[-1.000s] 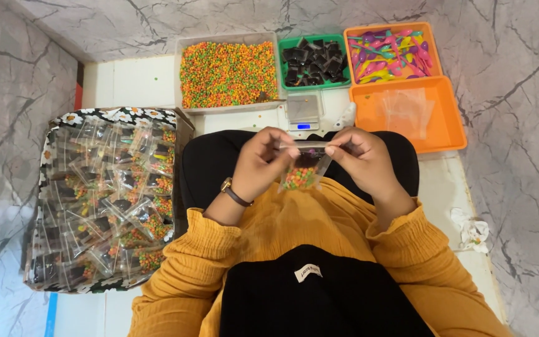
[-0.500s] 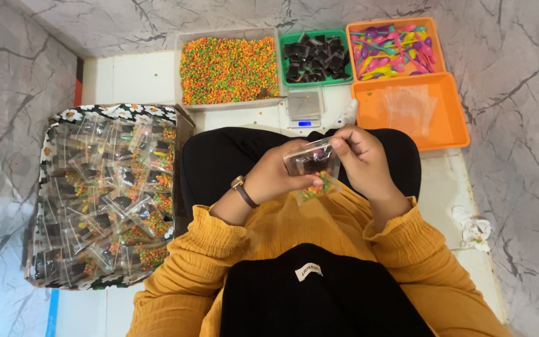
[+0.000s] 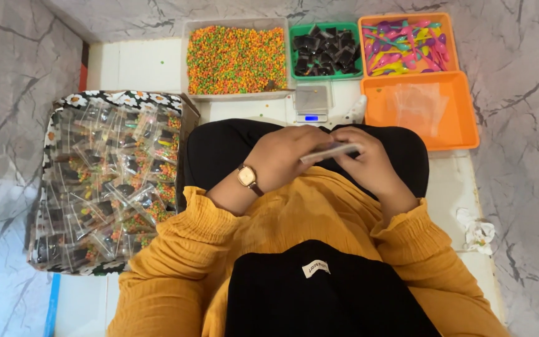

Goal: The person scoops small multi-colored candies and dark squares into clear plastic bags, weighs the bags on a digital scale, and seals the bags by hand.

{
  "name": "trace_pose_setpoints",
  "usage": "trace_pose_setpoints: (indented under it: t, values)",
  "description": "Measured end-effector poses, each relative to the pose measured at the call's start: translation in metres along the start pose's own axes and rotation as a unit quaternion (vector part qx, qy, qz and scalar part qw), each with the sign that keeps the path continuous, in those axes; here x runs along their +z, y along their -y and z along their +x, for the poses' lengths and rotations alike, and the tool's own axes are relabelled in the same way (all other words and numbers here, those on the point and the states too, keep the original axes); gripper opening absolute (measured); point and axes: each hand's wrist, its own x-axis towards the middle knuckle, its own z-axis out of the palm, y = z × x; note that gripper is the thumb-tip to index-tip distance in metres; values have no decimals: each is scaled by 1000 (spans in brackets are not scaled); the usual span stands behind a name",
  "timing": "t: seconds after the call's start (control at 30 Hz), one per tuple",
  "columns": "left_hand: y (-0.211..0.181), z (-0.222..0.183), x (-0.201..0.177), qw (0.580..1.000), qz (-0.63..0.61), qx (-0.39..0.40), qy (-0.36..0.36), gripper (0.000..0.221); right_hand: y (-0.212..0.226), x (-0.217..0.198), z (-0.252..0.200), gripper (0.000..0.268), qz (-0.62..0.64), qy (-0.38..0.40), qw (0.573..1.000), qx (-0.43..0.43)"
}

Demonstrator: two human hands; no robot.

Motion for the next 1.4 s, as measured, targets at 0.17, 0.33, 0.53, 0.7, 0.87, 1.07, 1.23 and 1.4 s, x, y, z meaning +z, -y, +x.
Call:
trace_pose_setpoints:
  t: [0.17, 0.33, 0.53, 0.7, 0.87, 1.07, 1.23, 1.4]
  values:
    - [14, -12, 30, 996, 71, 53, 11, 28, -17, 5, -6, 21, -14, -27, 995, -91]
    - [10, -7, 27, 995, 78, 61, 20, 26, -40, 1, -6, 31, -45, -14, 989, -140]
    - [20, -4, 25, 991, -112, -67, -9, 48, -20, 4, -2, 49, 15, -3, 994, -110]
    - [26, -4, 23, 946, -256, -190, -64, 59, -21, 19, -12, 56, 245, 33, 963, 105]
    - [30, -15, -5, 922, -328, -189, -84, 72, -20, 19, -8, 59, 209, 48, 967, 140]
    - [16, -26, -19, 946, -248, -207, -13, 64, -42, 31, -7, 60, 152, 98, 976, 121]
    - [22, -46, -13, 944, -203, -256, -38, 46, -66, 26, -3, 69, 126, 103, 985, 58]
    - [64, -90, -49, 946, -74, -286, -132, 40, -110, -23, 7, 15, 46, -48, 993, 99]
